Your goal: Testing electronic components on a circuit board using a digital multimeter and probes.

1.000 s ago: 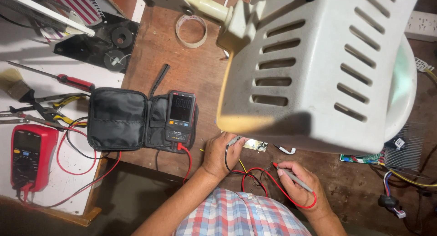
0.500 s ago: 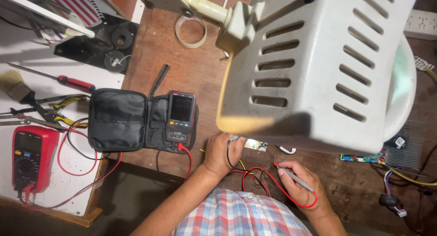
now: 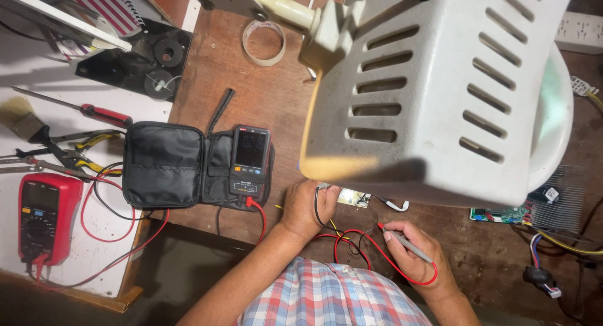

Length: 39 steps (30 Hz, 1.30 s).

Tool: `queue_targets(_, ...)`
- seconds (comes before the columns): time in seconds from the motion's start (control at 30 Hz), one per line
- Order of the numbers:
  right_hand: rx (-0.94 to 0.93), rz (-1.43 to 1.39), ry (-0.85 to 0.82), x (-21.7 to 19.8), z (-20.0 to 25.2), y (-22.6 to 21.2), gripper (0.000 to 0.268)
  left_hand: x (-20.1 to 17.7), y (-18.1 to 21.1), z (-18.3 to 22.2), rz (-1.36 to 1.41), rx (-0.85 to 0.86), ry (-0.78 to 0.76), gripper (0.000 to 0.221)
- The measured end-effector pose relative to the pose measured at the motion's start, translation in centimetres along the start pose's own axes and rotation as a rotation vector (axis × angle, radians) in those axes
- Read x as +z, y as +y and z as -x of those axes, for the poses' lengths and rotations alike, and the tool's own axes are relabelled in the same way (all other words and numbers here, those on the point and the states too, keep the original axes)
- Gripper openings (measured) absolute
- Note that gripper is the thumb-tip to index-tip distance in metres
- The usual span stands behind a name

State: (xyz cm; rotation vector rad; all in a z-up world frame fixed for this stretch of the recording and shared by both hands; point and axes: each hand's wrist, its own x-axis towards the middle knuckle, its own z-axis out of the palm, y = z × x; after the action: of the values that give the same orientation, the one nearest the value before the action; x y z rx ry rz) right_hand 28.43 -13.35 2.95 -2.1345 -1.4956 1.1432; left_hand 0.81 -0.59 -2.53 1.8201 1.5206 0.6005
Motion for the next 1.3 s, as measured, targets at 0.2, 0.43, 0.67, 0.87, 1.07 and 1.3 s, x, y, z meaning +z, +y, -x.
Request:
queue_targets(0.2,0.01,-0.01,0.005,0.0,0.1,-0.2,0.02,-0.3,0.3,-0.2,-0.011,0.011,-0.022,0.03)
queue_targets(0.43,0.07,-0.001,-0.013,-0.2,0.2,-0.7,0.022,0.4,-0.1,-0.1,-0.064,-0.004,-0.01,0.034)
queue_targets(0.67,0.001,0.007,0.01,0.2,0.2,0.0,0.02,0.1,0.2,-0.2,-0.048,0.019,-0.011,0.036)
queue_targets(0.87,-0.011,-0.003,0.022,0.1,0.4,-0.4,0.019,0.4,0.3,-0.4,-0.069,-0.012,-0.06,0.045)
queue_targets(1.07,0.031,0.015,0.006,0.0,0.4,-0.4,0.022,0.6,-0.1,-0.3,-0.069,-0.014,-0.04,0.045)
queue_targets(1.3,0.031,-0.004,0.017,0.0,0.3,-0.6,0.02,0.3,0.1,-0.4,-0.063,0.04,-0.014,0.036)
